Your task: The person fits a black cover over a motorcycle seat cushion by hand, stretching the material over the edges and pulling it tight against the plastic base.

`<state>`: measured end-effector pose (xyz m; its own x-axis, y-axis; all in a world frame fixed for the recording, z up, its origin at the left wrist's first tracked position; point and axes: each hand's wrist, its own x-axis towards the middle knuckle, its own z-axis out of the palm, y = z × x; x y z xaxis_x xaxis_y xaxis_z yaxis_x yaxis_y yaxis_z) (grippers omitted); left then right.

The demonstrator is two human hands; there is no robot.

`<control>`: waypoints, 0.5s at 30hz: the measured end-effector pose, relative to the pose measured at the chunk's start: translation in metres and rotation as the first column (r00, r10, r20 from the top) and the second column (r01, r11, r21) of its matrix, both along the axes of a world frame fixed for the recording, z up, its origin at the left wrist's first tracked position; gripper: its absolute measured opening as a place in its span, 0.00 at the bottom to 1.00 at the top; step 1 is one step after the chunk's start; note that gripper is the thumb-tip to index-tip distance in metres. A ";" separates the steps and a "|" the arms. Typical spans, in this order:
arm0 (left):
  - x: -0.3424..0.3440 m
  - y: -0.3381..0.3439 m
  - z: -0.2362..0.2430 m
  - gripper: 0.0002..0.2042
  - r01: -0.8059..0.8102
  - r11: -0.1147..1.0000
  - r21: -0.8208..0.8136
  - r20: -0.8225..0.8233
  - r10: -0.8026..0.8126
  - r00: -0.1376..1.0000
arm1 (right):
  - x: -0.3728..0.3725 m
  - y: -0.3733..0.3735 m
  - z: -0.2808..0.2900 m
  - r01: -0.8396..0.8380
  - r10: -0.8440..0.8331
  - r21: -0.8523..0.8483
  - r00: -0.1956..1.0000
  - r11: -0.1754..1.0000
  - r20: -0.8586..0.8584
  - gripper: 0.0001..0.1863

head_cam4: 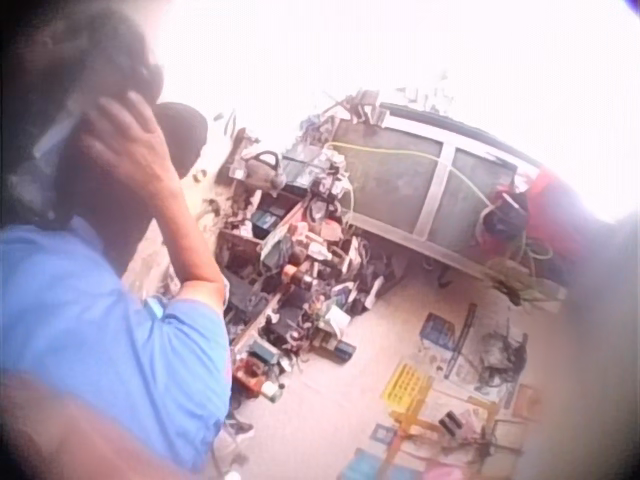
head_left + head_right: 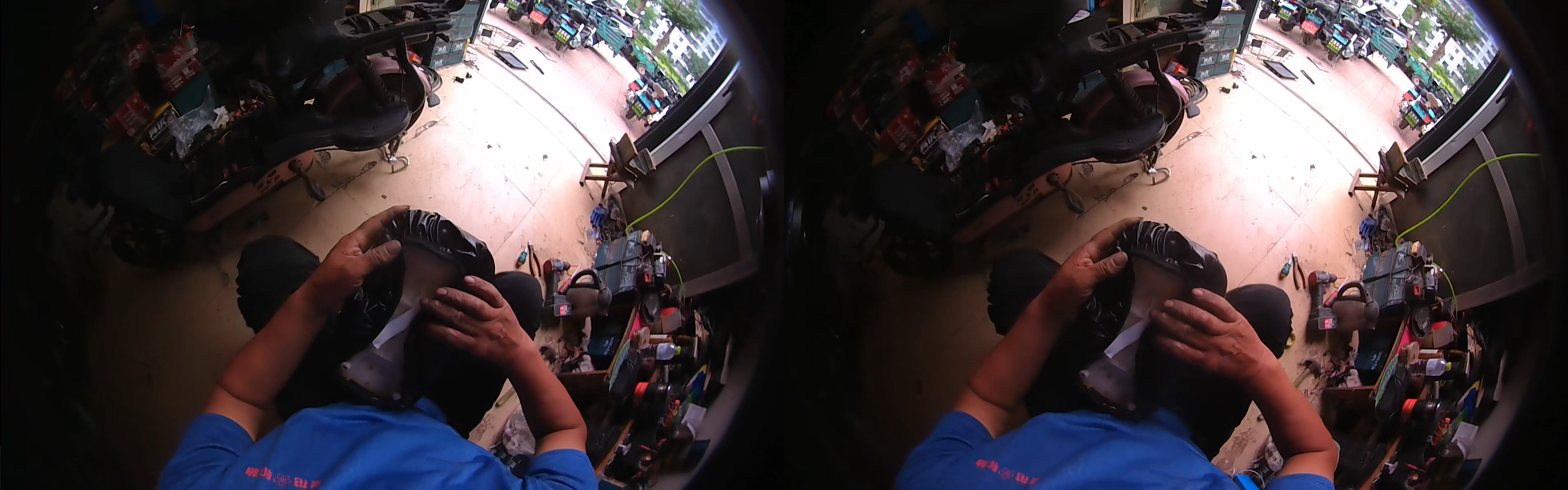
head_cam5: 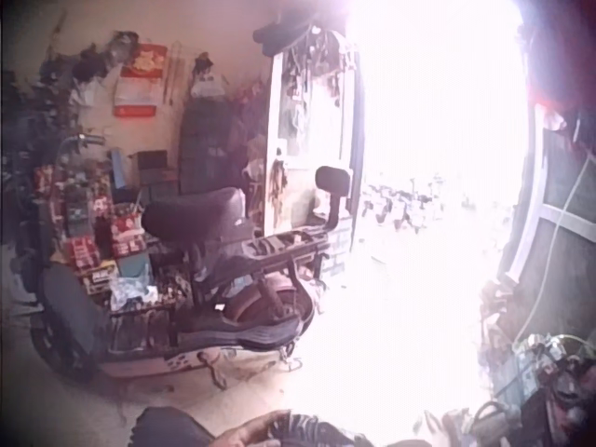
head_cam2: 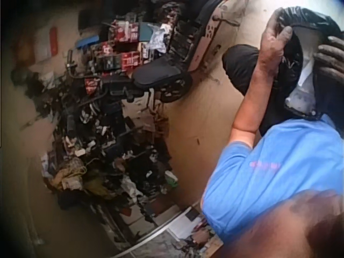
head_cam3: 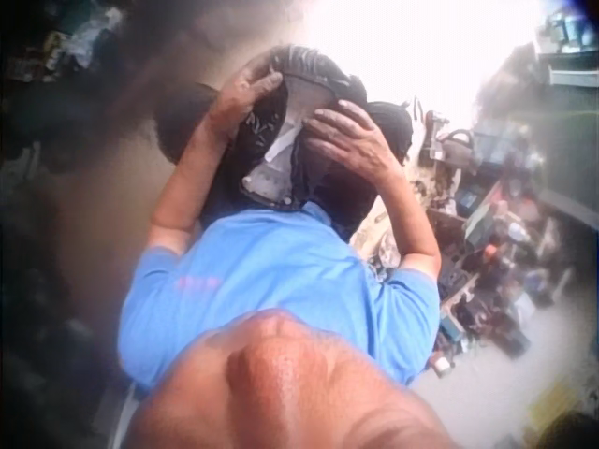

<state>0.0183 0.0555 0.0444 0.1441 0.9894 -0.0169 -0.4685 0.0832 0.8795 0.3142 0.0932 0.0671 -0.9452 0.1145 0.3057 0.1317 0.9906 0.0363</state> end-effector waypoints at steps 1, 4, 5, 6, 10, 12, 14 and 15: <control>0.001 -0.005 -0.002 0.32 -0.021 0.999 -0.033 -0.005 0.021 1.000 | 0.002 -0.002 -0.004 -0.017 0.018 -0.047 1.000 0.999 0.023 0.20; 0.004 -0.018 -0.011 0.31 -0.080 0.997 0.016 -0.182 0.082 0.980 | 0.004 -0.007 -0.001 0.016 0.015 -0.287 0.994 0.958 0.107 0.19; 0.005 -0.021 -0.014 0.31 -0.086 0.996 -0.009 -0.217 0.082 0.973 | 0.005 -0.007 -0.002 0.030 0.005 -0.411 0.997 0.911 0.083 0.18; 0.006 -0.022 -0.018 0.31 -0.119 0.992 0.032 -0.293 0.123 0.948 | 0.006 -0.006 0.001 0.025 -0.017 -0.422 1.000 0.906 0.022 0.18; 0.009 -0.023 -0.019 0.31 -0.178 0.971 0.161 -0.465 0.234 0.854 | -0.008 0.004 0.024 0.076 -0.236 -0.453 0.922 0.888 -0.308 0.19; 0.009 -0.023 -0.013 0.31 -0.170 0.971 0.169 -0.460 0.230 0.857 | -0.029 0.010 0.037 0.176 -0.401 -0.539 0.853 0.823 -0.334 0.21; 0.009 -0.024 -0.005 0.32 -0.143 0.980 0.137 -0.423 0.188 0.887 | -0.045 0.022 0.032 0.212 -0.445 -0.565 0.839 0.797 -0.313 0.21; 0.008 -0.025 -0.002 0.31 -0.129 0.980 0.148 -0.426 0.181 0.886 | -0.051 0.027 0.027 0.225 -0.464 -0.581 0.833 0.782 -0.302 0.21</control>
